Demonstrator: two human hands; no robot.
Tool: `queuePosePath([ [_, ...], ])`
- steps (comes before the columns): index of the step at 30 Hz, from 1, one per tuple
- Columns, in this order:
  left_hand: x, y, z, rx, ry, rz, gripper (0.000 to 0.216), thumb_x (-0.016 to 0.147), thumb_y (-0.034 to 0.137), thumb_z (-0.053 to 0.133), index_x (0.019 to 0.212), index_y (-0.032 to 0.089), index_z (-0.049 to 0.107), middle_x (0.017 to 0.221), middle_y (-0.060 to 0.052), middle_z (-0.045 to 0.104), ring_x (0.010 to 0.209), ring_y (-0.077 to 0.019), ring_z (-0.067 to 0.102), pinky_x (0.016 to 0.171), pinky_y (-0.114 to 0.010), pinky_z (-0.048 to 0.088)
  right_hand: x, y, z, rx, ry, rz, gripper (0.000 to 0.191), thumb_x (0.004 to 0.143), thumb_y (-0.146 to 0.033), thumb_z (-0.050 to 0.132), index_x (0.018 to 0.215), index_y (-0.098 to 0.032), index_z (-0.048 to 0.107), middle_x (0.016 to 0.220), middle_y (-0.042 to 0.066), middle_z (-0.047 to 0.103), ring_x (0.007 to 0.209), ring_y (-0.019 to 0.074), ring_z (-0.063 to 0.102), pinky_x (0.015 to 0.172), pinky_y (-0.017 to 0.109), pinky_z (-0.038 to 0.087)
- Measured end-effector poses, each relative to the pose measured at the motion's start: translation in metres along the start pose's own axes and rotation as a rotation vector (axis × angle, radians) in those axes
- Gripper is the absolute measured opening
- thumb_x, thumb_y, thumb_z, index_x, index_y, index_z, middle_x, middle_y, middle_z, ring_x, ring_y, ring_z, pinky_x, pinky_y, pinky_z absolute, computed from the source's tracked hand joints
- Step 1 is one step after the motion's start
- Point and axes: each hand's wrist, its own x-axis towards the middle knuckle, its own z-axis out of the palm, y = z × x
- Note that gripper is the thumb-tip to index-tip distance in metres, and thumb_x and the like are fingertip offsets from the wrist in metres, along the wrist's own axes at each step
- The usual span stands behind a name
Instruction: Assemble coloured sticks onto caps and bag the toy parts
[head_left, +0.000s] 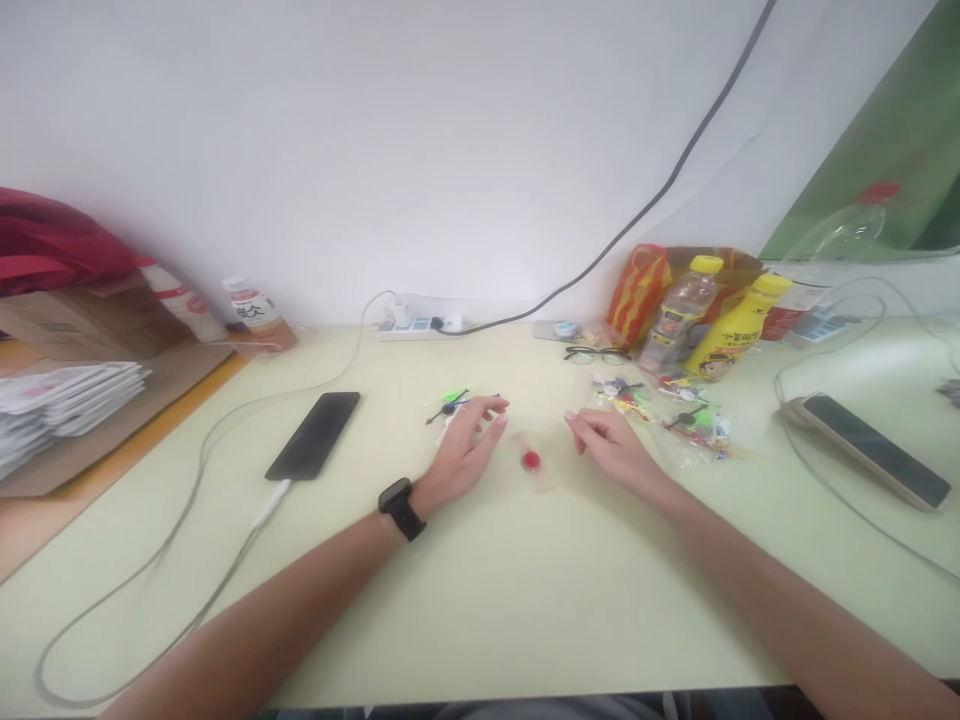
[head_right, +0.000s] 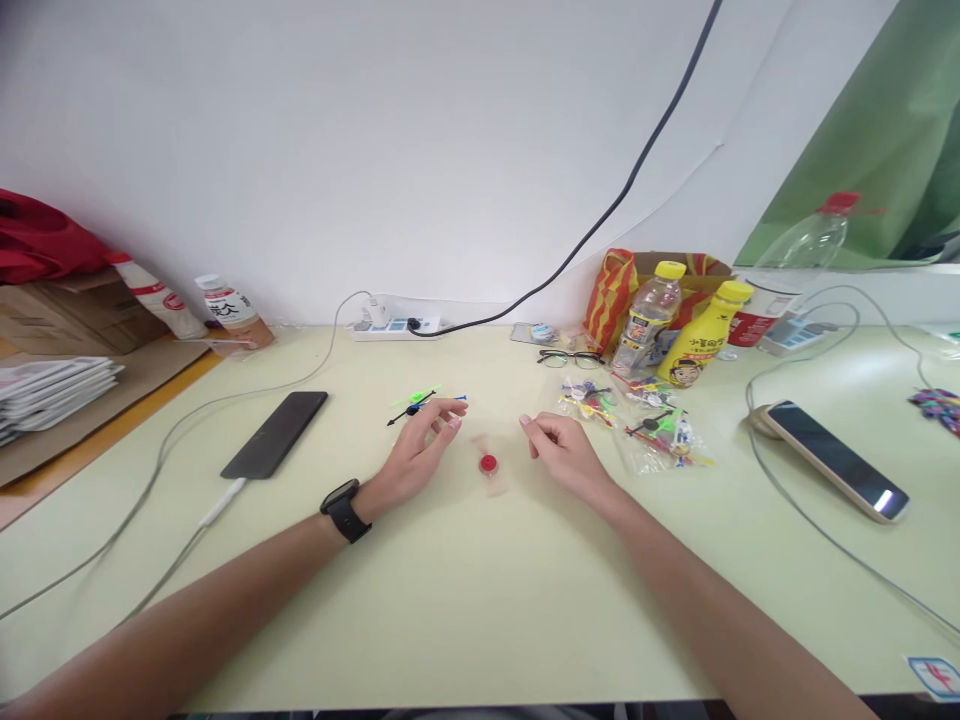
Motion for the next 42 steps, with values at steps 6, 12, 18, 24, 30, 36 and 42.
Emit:
queuePosePath([
  [6, -0.0006, 0.0001, 0.0005, 0.0, 0.003, -0.001, 0.031, 0.106, 0.043, 0.045, 0.126, 0.026, 0.062, 0.127, -0.006, 0.065, 0.111, -0.0211, 0.06, 0.097, -0.037, 0.047, -0.0002, 0.0028, 0.0021, -0.04, -0.01, -0.044, 0.055, 0.102, -0.051, 0.046, 0.058, -0.02, 0.054, 0.062, 0.0, 0.052, 0.059, 0.0151, 0.049, 0.066, 0.032, 0.038],
  [12, 0.0, -0.0018, 0.0019, 0.006, 0.008, 0.006, 0.03, 0.106, 0.043, 0.046, 0.125, 0.026, 0.063, 0.125, -0.006, 0.067, 0.109, -0.0213, 0.061, 0.098, -0.037, 0.047, 0.0004, 0.0071, 0.0048, -0.066, 0.0, -0.109, 0.053, 0.103, -0.049, 0.047, 0.058, -0.02, 0.056, 0.065, 0.001, 0.054, 0.062, 0.016, 0.052, 0.067, 0.032, 0.04],
  [18, 0.0001, -0.0038, 0.0024, 0.005, -0.006, -0.005, 0.03, 0.106, 0.043, 0.046, 0.125, 0.026, 0.062, 0.126, -0.005, 0.066, 0.11, -0.021, 0.061, 0.094, -0.036, 0.048, -0.0005, 0.009, 0.0059, -0.081, 0.003, -0.132, 0.051, 0.103, -0.046, 0.048, 0.06, -0.02, 0.058, 0.069, 0.001, 0.056, 0.064, 0.0161, 0.054, 0.066, 0.032, 0.04],
  [24, 0.0006, -0.0039, 0.0025, 0.009, -0.005, 0.0, 0.031, 0.106, 0.043, 0.046, 0.126, 0.026, 0.062, 0.124, -0.006, 0.067, 0.111, -0.0213, 0.06, 0.097, -0.037, 0.047, -0.0015, 0.0075, 0.006, -0.095, -0.002, -0.138, 0.051, 0.103, -0.045, 0.048, 0.06, -0.02, 0.058, 0.07, 0.002, 0.056, 0.064, 0.0155, 0.054, 0.064, 0.031, 0.04],
  [30, 0.0005, -0.0029, 0.0015, 0.014, -0.01, -0.005, 0.031, 0.106, 0.043, 0.045, 0.126, 0.026, 0.062, 0.125, -0.006, 0.067, 0.111, -0.0215, 0.06, 0.097, -0.037, 0.047, -0.0018, 0.0075, 0.0073, -0.099, -0.019, -0.137, 0.048, 0.103, -0.042, 0.049, 0.061, -0.02, 0.06, 0.072, 0.002, 0.058, 0.064, 0.0153, 0.055, 0.063, 0.03, 0.04],
  [36, 0.0007, -0.0027, 0.002, 0.008, -0.01, 0.005, 0.031, 0.106, 0.044, 0.045, 0.125, 0.026, 0.062, 0.123, -0.006, 0.067, 0.11, -0.0218, 0.061, 0.098, -0.038, 0.046, -0.0022, 0.0078, 0.0069, -0.108, -0.04, -0.149, 0.048, 0.103, -0.04, 0.049, 0.061, -0.02, 0.06, 0.072, 0.002, 0.057, 0.064, 0.0154, 0.055, 0.062, 0.03, 0.04],
  [42, 0.001, -0.0033, 0.0017, 0.0, -0.013, 0.006, 0.031, 0.107, 0.044, 0.044, 0.125, 0.026, 0.062, 0.123, -0.006, 0.067, 0.111, -0.0221, 0.061, 0.097, -0.038, 0.047, -0.0026, 0.007, 0.0074, -0.109, -0.042, -0.164, 0.047, 0.103, -0.039, 0.049, 0.061, -0.02, 0.058, 0.072, 0.002, 0.057, 0.064, 0.0153, 0.054, 0.062, 0.03, 0.039],
])
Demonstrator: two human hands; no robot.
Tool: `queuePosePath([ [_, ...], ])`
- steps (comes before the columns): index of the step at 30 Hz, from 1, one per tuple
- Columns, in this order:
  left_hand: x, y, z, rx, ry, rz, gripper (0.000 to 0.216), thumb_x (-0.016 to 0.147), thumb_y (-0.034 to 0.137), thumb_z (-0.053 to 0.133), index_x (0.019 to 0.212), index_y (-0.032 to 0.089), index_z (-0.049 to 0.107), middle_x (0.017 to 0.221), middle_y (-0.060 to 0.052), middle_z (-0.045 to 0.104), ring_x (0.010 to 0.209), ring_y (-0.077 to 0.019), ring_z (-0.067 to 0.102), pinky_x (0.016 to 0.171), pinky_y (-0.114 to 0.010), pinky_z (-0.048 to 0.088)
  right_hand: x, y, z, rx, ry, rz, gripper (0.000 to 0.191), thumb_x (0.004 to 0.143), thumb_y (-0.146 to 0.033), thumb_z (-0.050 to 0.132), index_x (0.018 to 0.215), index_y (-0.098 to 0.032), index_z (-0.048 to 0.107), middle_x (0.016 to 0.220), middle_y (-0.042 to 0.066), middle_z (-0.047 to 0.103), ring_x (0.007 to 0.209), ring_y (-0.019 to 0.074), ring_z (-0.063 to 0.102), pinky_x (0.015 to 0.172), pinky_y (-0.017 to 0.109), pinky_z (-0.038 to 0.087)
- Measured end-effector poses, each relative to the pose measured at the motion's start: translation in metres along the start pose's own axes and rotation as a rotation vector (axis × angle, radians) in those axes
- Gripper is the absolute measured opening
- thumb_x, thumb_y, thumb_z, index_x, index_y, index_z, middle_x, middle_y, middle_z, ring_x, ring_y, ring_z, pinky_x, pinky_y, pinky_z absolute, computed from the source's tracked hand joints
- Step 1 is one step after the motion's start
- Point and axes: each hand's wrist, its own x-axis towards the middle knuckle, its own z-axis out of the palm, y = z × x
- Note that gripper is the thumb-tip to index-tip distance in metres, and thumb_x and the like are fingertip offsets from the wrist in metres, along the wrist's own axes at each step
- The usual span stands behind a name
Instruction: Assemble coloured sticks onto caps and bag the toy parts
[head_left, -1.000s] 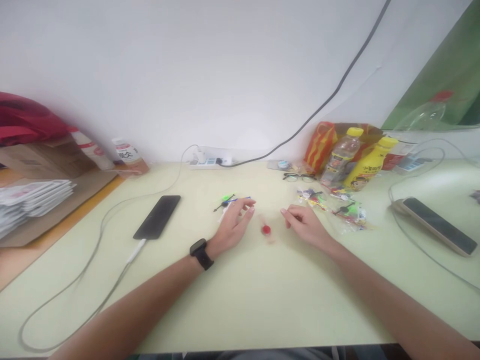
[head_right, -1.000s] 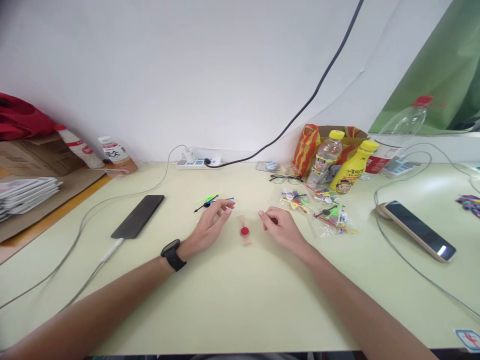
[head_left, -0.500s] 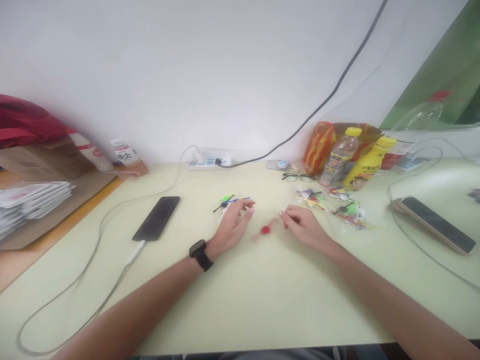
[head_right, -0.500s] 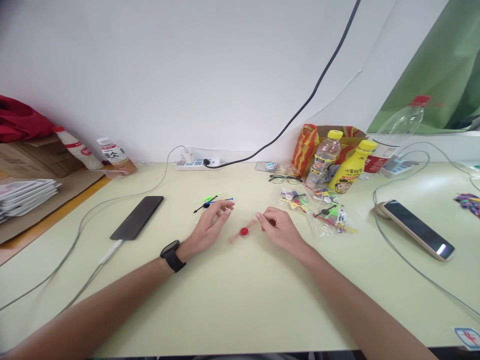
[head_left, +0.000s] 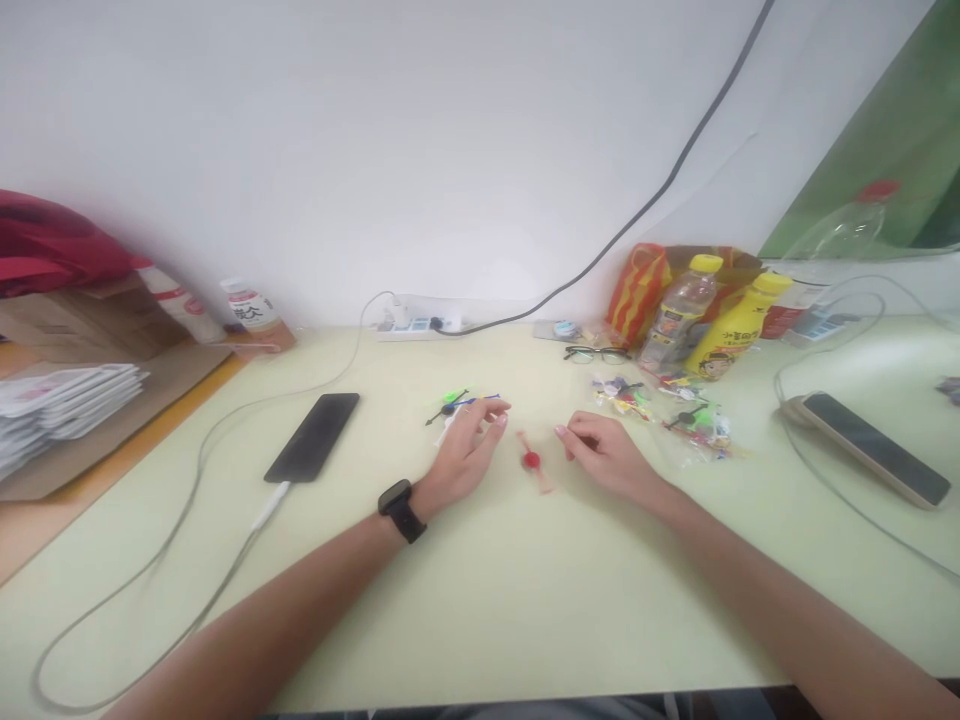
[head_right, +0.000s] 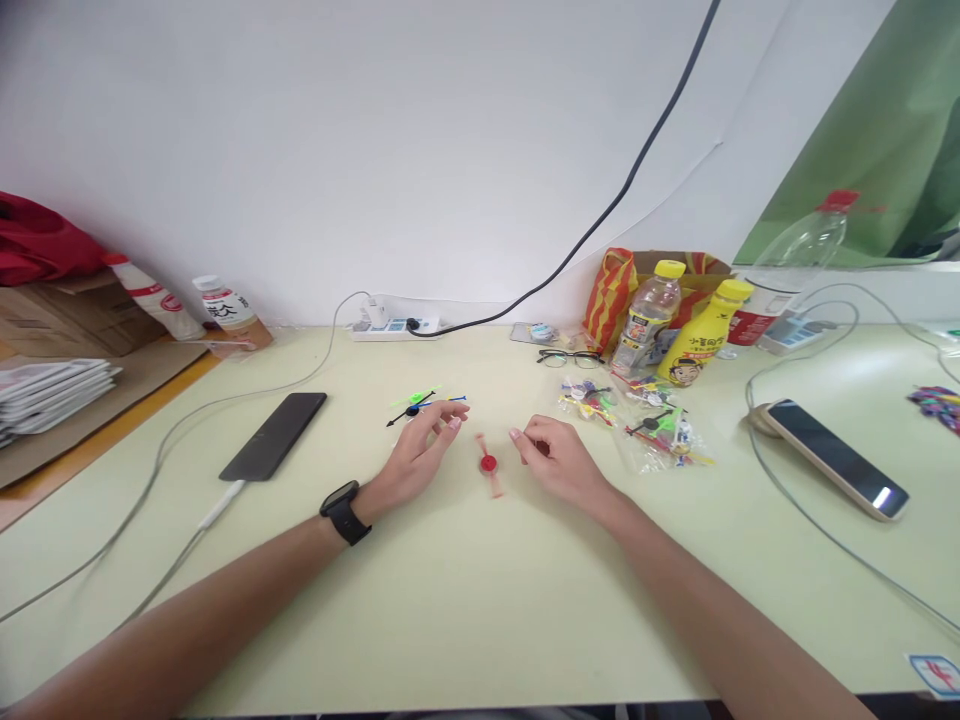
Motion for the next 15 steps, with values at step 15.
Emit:
queuePosePath([
  [15, 0.0007, -0.0009, -0.0002, 0.024, -0.004, 0.017, 0.031, 0.106, 0.044, 0.044, 0.124, 0.026, 0.062, 0.123, -0.006, 0.067, 0.11, -0.022, 0.061, 0.099, -0.039, 0.047, 0.0001, -0.001, -0.0011, -0.002, 0.022, -0.009, 0.051, 0.103, -0.047, 0.047, 0.062, -0.02, 0.058, 0.072, 0.002, 0.056, 0.061, 0.0149, 0.052, 0.06, 0.031, 0.04],
])
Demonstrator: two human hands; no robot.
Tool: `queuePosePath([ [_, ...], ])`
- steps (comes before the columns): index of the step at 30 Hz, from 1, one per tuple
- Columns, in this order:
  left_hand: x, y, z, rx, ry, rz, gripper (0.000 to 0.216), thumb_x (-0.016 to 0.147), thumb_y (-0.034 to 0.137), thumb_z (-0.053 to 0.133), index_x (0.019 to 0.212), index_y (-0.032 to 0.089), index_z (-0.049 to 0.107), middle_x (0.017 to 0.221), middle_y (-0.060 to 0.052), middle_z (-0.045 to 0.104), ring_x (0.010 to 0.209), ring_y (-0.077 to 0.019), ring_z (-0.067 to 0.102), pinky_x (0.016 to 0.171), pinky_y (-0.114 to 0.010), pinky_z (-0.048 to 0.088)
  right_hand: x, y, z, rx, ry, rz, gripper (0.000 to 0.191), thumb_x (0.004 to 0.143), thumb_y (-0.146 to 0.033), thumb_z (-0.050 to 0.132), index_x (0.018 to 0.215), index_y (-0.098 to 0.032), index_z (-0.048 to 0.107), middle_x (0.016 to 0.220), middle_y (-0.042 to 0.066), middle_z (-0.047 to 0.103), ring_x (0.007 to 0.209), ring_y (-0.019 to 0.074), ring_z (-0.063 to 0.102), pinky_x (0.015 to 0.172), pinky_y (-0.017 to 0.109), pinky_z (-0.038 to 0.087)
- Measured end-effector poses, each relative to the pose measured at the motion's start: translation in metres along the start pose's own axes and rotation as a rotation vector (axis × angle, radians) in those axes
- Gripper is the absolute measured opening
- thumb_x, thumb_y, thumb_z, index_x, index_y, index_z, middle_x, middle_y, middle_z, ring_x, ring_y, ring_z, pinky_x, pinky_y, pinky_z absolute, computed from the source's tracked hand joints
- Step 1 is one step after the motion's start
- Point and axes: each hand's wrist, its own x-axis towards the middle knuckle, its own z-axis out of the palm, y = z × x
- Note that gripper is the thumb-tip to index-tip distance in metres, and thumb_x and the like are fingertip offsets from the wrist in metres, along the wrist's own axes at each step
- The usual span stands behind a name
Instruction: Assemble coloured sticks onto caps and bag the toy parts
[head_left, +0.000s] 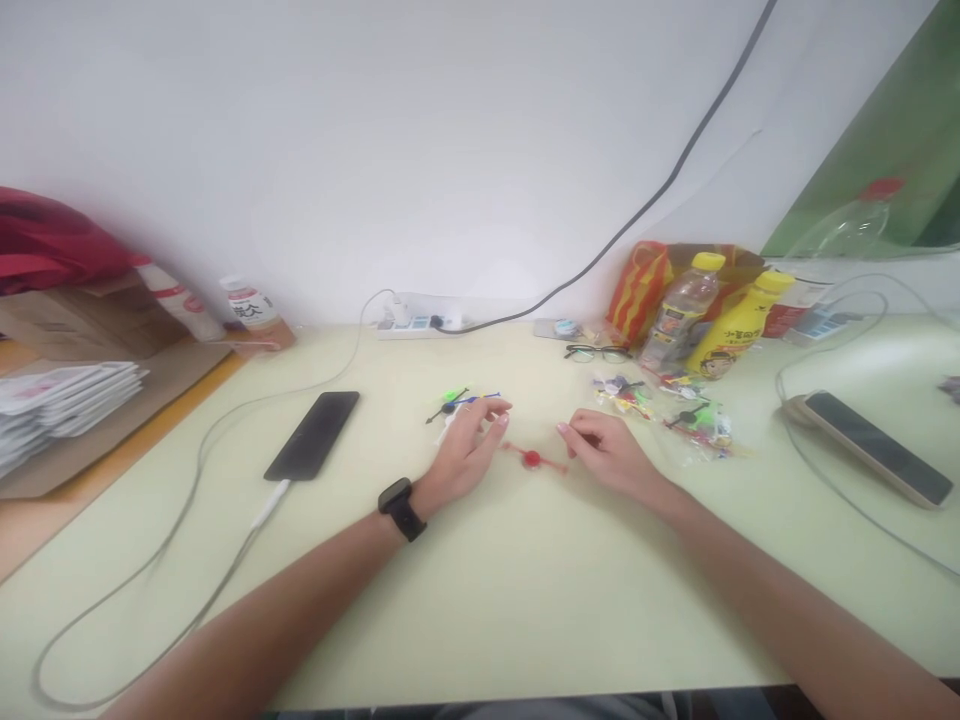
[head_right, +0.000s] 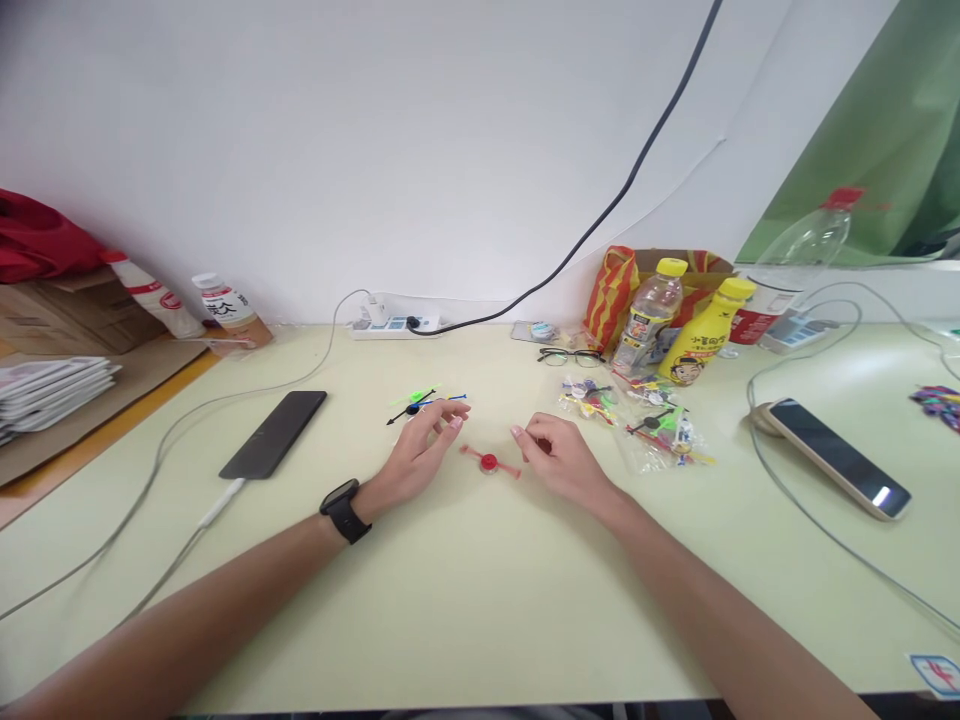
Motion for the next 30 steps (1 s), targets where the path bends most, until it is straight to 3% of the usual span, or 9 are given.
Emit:
queuePosePath([
  [5, -0.002, 0.002, 0.001, 0.029, 0.007, 0.019, 0.03, 0.107, 0.043, 0.043, 0.123, 0.025, 0.062, 0.122, -0.007, 0.067, 0.109, -0.0224, 0.061, 0.099, -0.04, 0.048, 0.0, 0.0, 0.0, 0.001, -0.003, -0.006, 0.053, 0.103, -0.05, 0.046, 0.062, -0.02, 0.058, 0.072, 0.003, 0.057, 0.062, 0.0157, 0.053, 0.059, 0.031, 0.04],
  [11, 0.003, 0.012, -0.014, 0.204, 0.049, 0.187, 0.024, 0.103, 0.035, 0.052, 0.123, 0.026, 0.062, 0.123, -0.008, 0.067, 0.121, -0.0257, 0.057, 0.108, -0.043, 0.043, 0.001, -0.001, -0.003, -0.005, 0.012, -0.003, 0.05, 0.103, -0.047, 0.047, 0.062, -0.02, 0.058, 0.072, 0.003, 0.056, 0.064, 0.0164, 0.054, 0.061, 0.032, 0.04],
  [15, 0.018, -0.005, -0.037, 0.333, 0.214, 0.149, 0.025, 0.1, 0.036, 0.057, 0.122, 0.024, 0.063, 0.123, -0.009, 0.068, 0.121, -0.0284, 0.056, 0.107, -0.046, 0.044, 0.001, 0.0, -0.005, -0.008, 0.021, -0.005, 0.051, 0.103, -0.047, 0.047, 0.061, -0.02, 0.057, 0.071, 0.003, 0.055, 0.064, 0.0164, 0.053, 0.06, 0.032, 0.039],
  [17, 0.025, -0.021, -0.046, 0.392, 0.233, 0.1, 0.037, 0.095, 0.042, 0.065, 0.127, 0.024, 0.062, 0.13, -0.009, 0.066, 0.126, -0.0308, 0.054, 0.111, -0.049, 0.041, 0.001, 0.0, -0.004, -0.012, 0.018, -0.005, 0.051, 0.103, -0.048, 0.046, 0.061, -0.02, 0.057, 0.07, 0.003, 0.055, 0.063, 0.0163, 0.053, 0.059, 0.032, 0.039],
  [22, 0.03, -0.053, -0.051, 0.313, 0.033, -0.048, 0.058, 0.088, 0.055, 0.069, 0.136, 0.025, 0.063, 0.134, -0.01, 0.067, 0.123, -0.0312, 0.061, 0.106, -0.046, 0.049, 0.001, 0.0, -0.004, -0.02, 0.032, -0.007, 0.051, 0.103, -0.048, 0.046, 0.061, -0.02, 0.056, 0.07, 0.003, 0.054, 0.062, 0.0161, 0.052, 0.058, 0.032, 0.039],
  [25, 0.029, -0.056, -0.048, 0.242, -0.045, -0.035, 0.051, 0.091, 0.054, 0.065, 0.132, 0.025, 0.067, 0.128, -0.008, 0.072, 0.111, -0.0278, 0.068, 0.099, -0.042, 0.054, 0.0, -0.001, -0.004, -0.02, 0.038, -0.014, 0.051, 0.103, -0.047, 0.046, 0.061, -0.02, 0.056, 0.07, 0.003, 0.054, 0.062, 0.0162, 0.052, 0.058, 0.032, 0.039],
  [30, 0.028, -0.052, -0.044, 0.208, -0.07, 0.0, 0.043, 0.093, 0.053, 0.06, 0.125, 0.026, 0.073, 0.125, -0.006, 0.074, 0.103, -0.0264, 0.07, 0.095, -0.041, 0.057, -0.001, -0.003, -0.004, -0.015, 0.034, -0.023, 0.051, 0.103, -0.048, 0.046, 0.061, -0.02, 0.056, 0.071, 0.003, 0.054, 0.062, 0.016, 0.051, 0.058, 0.032, 0.038],
])
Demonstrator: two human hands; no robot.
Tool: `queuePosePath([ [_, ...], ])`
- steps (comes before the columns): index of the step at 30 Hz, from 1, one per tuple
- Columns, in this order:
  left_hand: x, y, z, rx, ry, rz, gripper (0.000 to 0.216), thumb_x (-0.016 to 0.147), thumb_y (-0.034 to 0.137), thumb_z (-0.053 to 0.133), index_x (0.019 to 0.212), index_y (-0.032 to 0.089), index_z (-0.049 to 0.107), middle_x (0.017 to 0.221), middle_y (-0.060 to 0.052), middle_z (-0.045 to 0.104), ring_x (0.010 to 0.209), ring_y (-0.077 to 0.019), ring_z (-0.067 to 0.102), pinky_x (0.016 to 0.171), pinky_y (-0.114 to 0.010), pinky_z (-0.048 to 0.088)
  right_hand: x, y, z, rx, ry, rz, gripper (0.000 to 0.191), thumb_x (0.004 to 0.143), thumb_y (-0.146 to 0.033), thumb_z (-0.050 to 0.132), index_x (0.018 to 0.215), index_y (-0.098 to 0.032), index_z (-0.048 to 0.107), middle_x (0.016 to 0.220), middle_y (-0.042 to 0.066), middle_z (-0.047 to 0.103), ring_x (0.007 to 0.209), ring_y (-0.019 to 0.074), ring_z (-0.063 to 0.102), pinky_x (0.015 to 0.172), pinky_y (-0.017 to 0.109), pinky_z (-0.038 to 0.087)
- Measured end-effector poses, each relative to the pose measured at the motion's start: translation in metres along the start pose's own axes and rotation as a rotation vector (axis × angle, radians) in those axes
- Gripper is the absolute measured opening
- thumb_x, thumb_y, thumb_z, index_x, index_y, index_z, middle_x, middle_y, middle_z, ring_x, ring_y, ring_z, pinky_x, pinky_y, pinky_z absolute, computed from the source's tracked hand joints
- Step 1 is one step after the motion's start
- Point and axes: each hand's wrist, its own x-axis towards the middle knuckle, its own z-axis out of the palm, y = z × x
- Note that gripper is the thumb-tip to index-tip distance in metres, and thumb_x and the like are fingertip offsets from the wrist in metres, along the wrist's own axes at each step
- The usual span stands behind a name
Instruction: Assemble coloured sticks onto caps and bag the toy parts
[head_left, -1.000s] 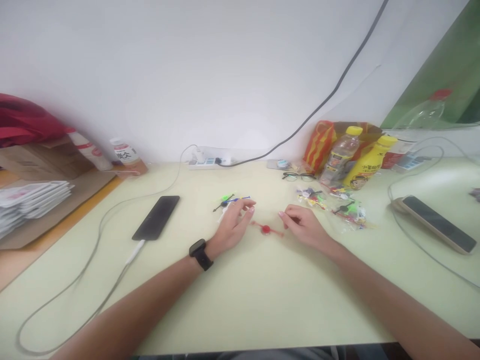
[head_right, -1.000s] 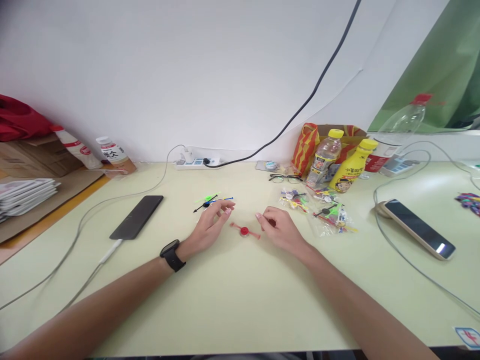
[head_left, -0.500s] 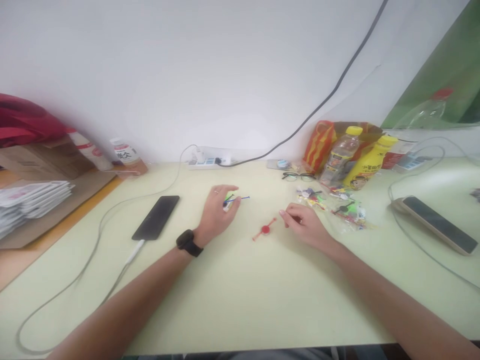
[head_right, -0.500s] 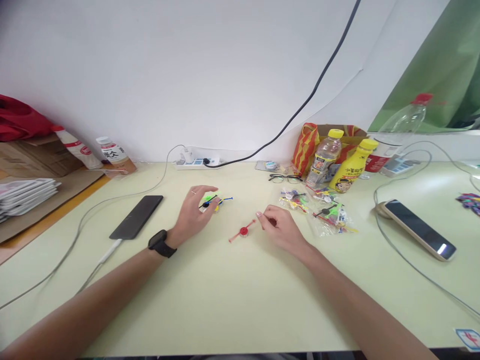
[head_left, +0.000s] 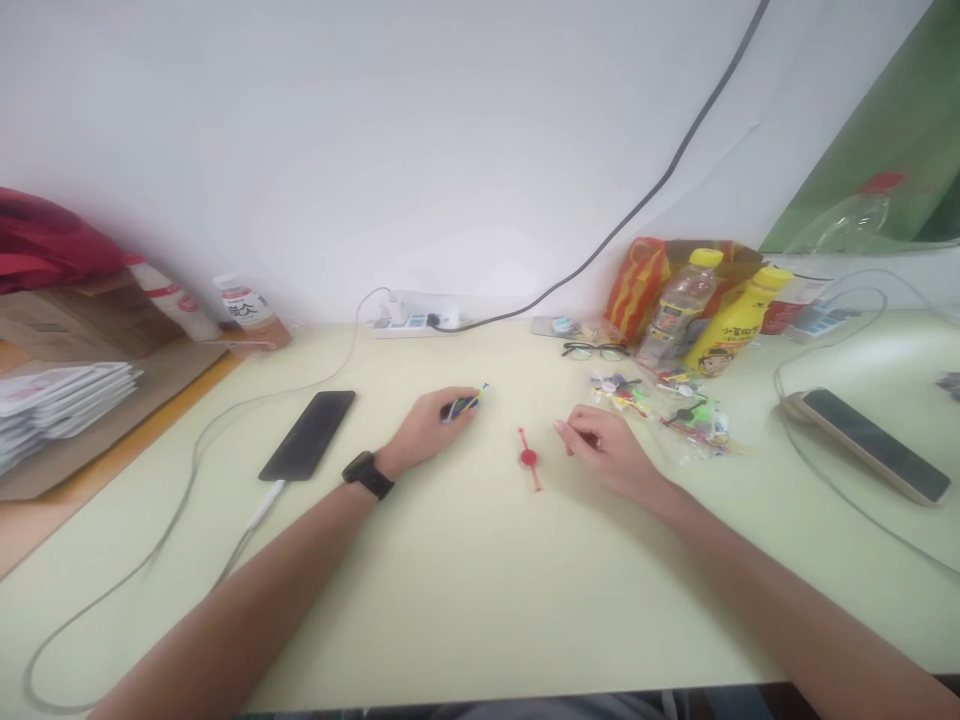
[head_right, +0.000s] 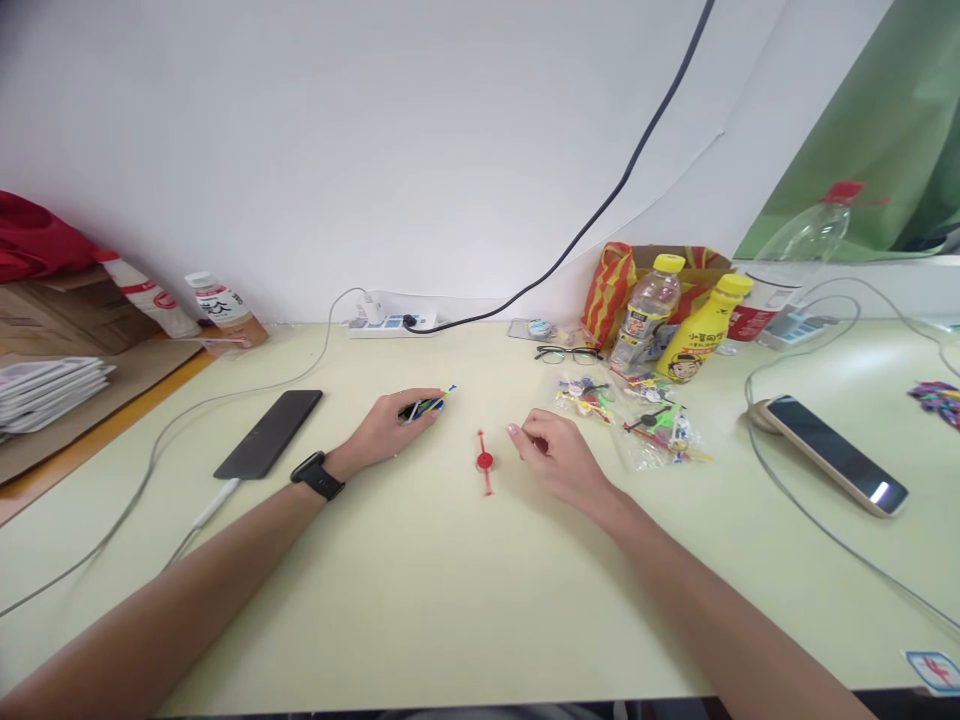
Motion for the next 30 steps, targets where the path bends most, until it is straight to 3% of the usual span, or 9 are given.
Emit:
queuePosePath([
  [10, -0.008, 0.024, 0.01, -0.137, -0.123, 0.039, 0.037, 0.098, 0.047, 0.058, 0.128, 0.031, 0.072, 0.136, -0.002, 0.069, 0.124, -0.0271, 0.065, 0.109, -0.044, 0.051, -0.001, -0.002, -0.001, -0.006, 0.011, -0.007, 0.051, 0.103, -0.046, 0.046, 0.061, -0.02, 0.054, 0.071, 0.003, 0.053, 0.062, 0.0159, 0.051, 0.059, 0.033, 0.038],
  [30, -0.012, 0.038, 0.011, -0.115, -0.164, 0.077, 0.035, 0.102, 0.045, 0.049, 0.126, 0.031, 0.07, 0.129, -0.003, 0.072, 0.11, -0.0252, 0.068, 0.098, -0.04, 0.055, -0.001, 0.0, 0.003, -0.015, -0.022, 0.003, 0.05, 0.103, -0.042, 0.048, 0.058, -0.02, 0.048, 0.07, 0.002, 0.052, 0.061, 0.0151, 0.05, 0.061, 0.033, 0.037],
])
